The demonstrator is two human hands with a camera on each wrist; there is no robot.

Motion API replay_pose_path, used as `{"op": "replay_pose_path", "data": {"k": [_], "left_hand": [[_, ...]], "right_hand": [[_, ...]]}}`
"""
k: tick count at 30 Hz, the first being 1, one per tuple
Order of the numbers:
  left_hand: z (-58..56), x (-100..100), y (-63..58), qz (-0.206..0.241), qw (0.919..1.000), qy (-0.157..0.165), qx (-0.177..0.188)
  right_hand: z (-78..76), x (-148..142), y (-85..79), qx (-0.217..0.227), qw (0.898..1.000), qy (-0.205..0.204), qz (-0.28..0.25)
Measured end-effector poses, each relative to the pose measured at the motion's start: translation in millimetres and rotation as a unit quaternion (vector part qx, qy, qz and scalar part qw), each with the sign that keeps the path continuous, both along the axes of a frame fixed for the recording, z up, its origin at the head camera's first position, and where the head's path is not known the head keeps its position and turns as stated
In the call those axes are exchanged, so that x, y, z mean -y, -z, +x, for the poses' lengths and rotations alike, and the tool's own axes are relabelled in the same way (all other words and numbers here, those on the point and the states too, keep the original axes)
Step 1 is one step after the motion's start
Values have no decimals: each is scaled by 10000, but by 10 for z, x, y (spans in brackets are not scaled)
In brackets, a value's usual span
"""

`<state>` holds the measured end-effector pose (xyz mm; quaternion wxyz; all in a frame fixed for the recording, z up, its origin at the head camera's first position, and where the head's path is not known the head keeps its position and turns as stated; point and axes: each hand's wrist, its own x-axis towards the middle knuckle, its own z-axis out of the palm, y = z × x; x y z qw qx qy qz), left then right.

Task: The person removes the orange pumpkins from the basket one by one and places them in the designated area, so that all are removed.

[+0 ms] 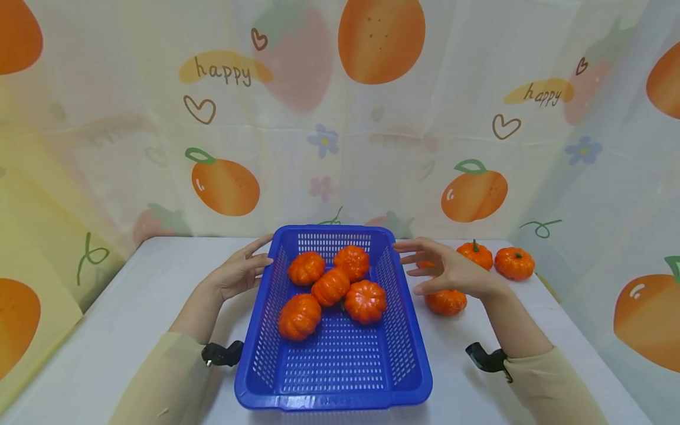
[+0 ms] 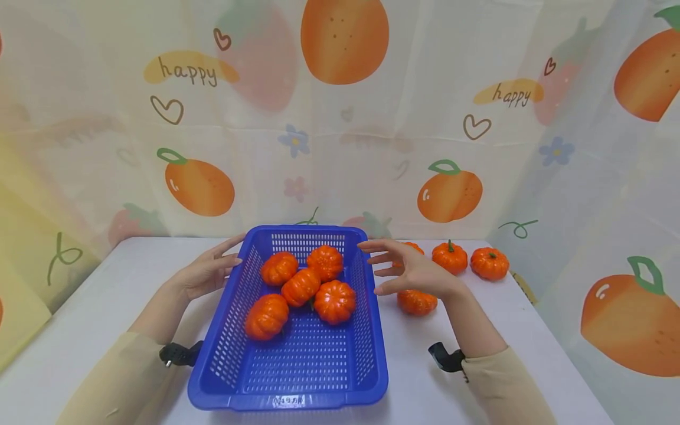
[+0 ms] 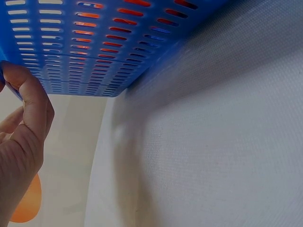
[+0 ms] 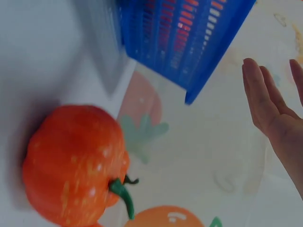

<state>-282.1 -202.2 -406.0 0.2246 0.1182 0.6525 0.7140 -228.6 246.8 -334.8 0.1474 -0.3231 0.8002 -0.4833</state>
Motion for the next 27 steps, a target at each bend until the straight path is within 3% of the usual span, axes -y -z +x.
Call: {"op": "replay_pose_path", "data": {"k": [7,14,27], "left_hand": [[-2,6,5,68,10000,17,27],[1,6,-6,10,10000,9,30],[2,0,-14,30,10000,-21,85]], "right_hand": [[-2,315,9,319,9991,-34,-269],[-123,612,135,444,9988,4,-185],[-325,1089,276,206,9995,49,228]]}}
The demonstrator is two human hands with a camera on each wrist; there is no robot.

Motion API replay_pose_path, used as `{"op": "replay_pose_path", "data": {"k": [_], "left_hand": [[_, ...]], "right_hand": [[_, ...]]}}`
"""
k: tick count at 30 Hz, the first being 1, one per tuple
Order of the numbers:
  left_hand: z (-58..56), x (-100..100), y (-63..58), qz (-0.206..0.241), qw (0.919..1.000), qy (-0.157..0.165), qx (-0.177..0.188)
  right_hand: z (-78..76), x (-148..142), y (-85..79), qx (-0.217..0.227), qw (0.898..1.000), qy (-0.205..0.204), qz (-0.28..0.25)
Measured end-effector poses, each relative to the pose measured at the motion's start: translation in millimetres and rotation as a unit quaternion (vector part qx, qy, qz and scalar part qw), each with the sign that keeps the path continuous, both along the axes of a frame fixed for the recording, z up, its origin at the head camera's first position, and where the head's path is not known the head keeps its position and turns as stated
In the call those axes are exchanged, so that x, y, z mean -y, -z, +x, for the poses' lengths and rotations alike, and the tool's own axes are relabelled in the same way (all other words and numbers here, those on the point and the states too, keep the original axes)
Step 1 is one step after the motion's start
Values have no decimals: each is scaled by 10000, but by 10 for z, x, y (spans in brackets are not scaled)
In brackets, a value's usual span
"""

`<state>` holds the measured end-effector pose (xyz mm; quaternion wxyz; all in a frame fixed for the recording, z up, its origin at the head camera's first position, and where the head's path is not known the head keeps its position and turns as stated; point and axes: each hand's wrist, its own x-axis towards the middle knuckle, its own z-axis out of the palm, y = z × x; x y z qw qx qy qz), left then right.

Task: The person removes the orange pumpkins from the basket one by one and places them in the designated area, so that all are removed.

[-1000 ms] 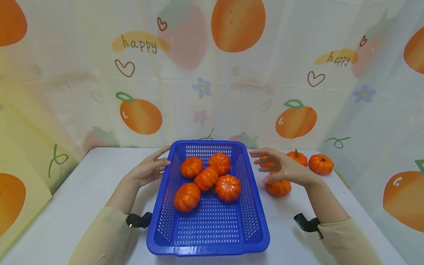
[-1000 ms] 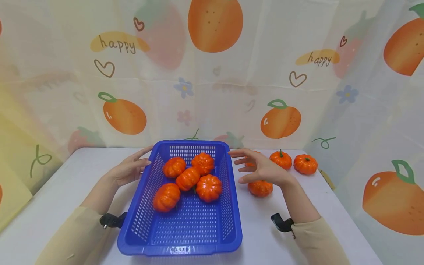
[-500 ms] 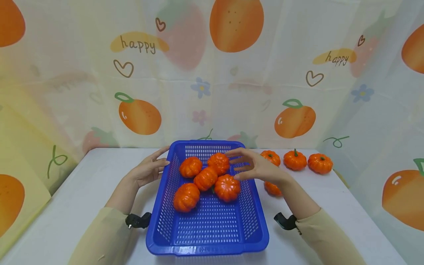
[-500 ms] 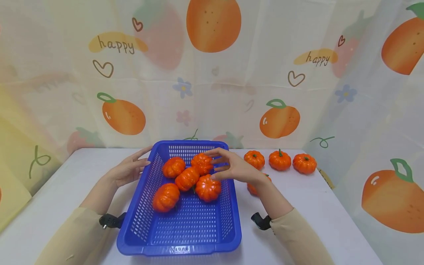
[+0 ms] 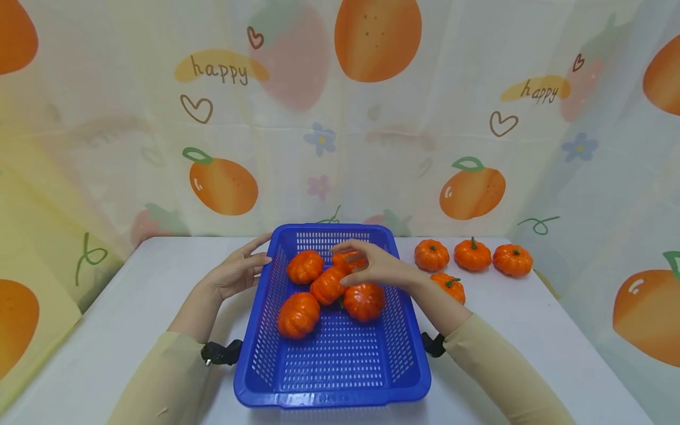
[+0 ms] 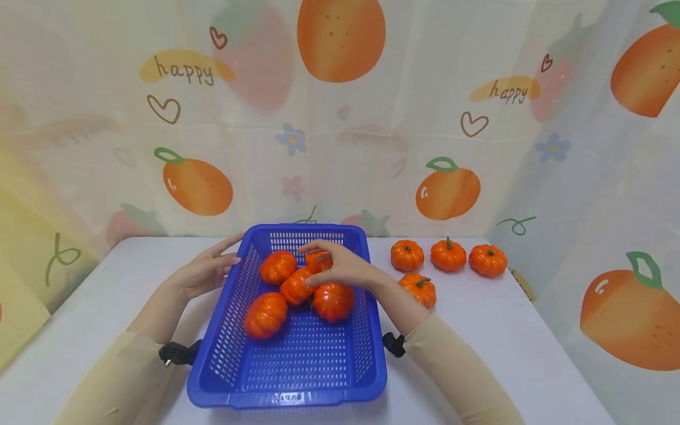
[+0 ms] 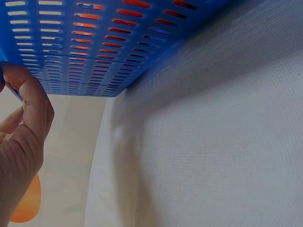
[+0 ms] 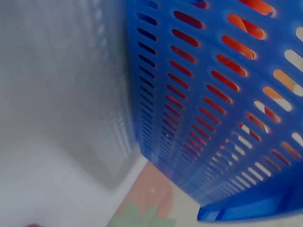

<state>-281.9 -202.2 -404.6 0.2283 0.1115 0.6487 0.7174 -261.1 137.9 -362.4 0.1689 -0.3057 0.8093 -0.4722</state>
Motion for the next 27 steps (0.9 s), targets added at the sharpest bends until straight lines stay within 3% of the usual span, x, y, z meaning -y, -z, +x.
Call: {"op": "replay_pose_path", "data": {"k": [14,22,27], "left_hand": [[8,-3,3,-10,10000,24,-84],[-5,1,13,-25,10000,10,-91],[0,-1,14,3,10000,12,-48]], "right_hand": [[-4,163,123,-99,9962,-179,843],[9,183,176,-494,9893,-283,1345],[24,201,197,-474,9895,-309,1330]]}}
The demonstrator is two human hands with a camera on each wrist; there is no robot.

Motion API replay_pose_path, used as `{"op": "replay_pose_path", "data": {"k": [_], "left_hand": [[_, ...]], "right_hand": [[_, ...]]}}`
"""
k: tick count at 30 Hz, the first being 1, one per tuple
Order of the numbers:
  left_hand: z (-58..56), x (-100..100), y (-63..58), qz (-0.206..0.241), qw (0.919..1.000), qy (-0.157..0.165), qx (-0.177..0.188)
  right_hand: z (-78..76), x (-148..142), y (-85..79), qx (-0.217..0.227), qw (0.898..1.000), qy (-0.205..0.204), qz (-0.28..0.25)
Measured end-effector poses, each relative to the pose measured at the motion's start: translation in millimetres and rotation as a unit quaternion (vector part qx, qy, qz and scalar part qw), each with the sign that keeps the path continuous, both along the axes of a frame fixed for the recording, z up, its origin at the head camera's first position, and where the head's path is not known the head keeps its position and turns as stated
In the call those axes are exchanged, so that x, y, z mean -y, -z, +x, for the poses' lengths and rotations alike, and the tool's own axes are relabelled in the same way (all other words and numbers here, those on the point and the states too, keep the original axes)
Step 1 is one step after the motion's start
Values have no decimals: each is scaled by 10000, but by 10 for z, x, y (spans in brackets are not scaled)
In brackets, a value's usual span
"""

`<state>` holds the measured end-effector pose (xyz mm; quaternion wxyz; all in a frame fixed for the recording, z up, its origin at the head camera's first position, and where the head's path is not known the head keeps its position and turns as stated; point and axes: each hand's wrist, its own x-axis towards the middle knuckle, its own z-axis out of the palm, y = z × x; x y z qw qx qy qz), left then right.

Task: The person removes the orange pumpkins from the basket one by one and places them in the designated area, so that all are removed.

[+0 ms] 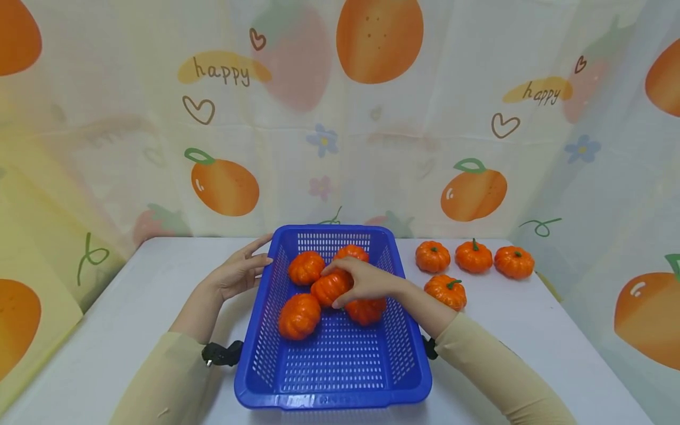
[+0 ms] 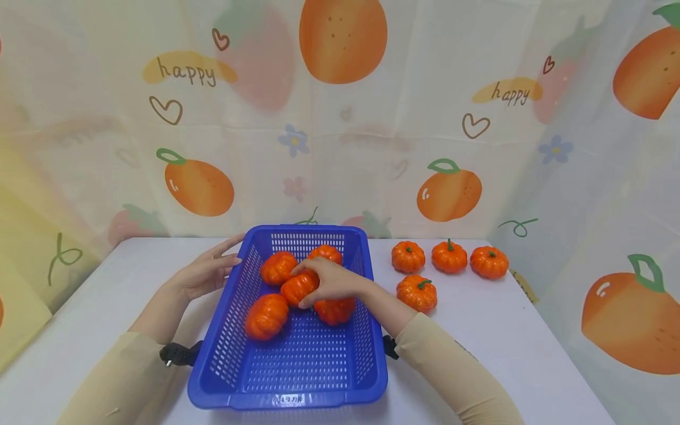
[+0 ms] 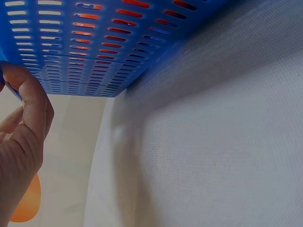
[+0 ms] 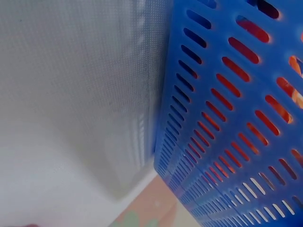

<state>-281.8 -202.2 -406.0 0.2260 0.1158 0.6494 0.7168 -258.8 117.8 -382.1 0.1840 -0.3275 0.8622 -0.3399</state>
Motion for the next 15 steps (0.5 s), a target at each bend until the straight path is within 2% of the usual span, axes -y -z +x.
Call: {"op": "replay_pose_path", "data": {"k": [5,12,15], "left_hand": [[6,-4,2,42,10000,47,15],[3,-4,5,0,10000,-1,5],[1,-5,4,-34,10000,-23,-6]], "right_hand": [[-1,15,23,111,9999,-43,-97],[-38,21,39,-352,9992,-25,-179],[-38,19,42,-401,9990,42,-174]]}}
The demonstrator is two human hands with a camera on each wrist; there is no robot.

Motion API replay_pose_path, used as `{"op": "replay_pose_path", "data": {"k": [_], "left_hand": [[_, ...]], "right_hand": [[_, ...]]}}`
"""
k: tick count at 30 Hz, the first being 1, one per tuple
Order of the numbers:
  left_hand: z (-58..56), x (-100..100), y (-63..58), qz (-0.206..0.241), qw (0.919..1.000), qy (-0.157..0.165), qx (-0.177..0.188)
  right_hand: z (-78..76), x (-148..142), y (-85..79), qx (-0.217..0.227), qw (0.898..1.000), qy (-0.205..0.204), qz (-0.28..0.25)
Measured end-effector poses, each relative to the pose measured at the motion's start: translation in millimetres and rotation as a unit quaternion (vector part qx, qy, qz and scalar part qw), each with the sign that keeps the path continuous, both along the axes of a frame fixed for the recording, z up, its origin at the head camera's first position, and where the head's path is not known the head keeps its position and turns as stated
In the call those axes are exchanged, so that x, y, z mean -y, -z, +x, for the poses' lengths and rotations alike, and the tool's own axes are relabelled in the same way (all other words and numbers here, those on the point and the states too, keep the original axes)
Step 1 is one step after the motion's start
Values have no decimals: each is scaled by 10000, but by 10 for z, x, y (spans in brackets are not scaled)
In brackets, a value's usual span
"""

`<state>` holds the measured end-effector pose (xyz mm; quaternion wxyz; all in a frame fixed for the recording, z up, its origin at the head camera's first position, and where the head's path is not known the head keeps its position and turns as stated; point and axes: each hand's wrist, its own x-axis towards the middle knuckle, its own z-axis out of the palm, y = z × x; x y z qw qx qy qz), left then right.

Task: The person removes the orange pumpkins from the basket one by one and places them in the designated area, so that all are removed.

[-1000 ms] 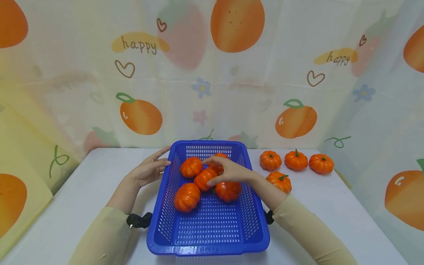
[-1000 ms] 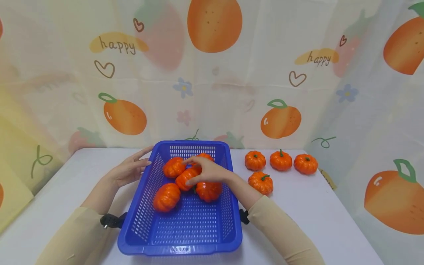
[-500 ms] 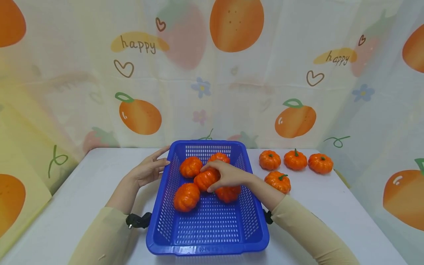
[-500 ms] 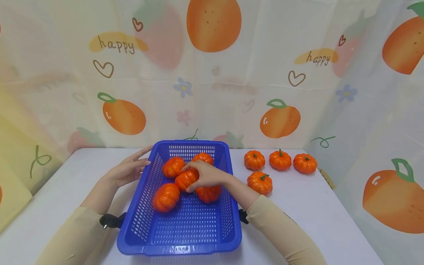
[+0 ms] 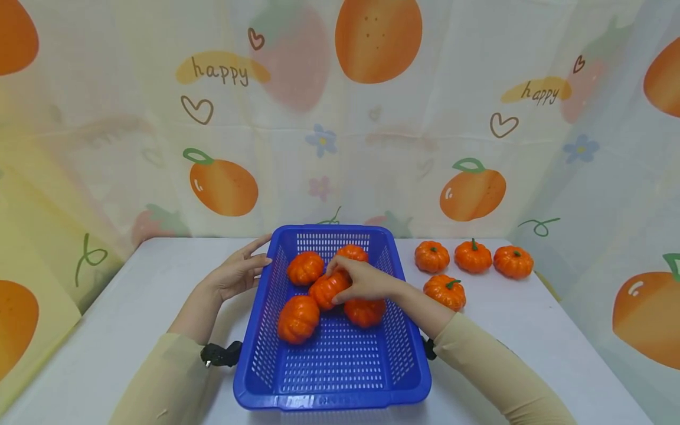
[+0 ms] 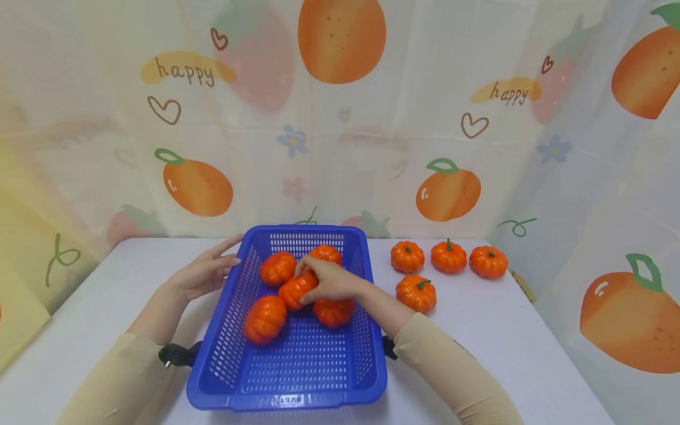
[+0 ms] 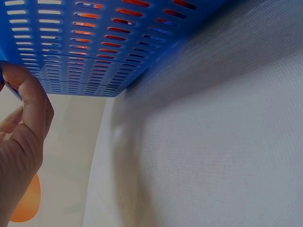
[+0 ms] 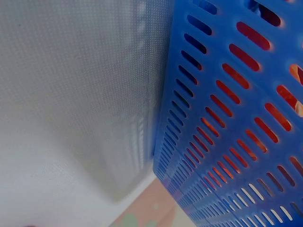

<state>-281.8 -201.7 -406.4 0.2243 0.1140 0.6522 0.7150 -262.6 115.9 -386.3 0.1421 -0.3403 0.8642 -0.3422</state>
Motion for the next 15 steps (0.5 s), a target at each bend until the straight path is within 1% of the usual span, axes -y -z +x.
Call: {"op": "replay_pose_path", "data": {"k": [8,12,15], "left_hand": [[3,2,0,7,10000,14,-7],[-5,8,9,65,10000,49,-18],[-11,11,11,57,10000,49,-32]], "right_hand": [[18,-9,-17,40,9991,413,55],[13,-22,-42,25,9978,653,-85],[10,-34,-83,83,9962,800,-334]]}}
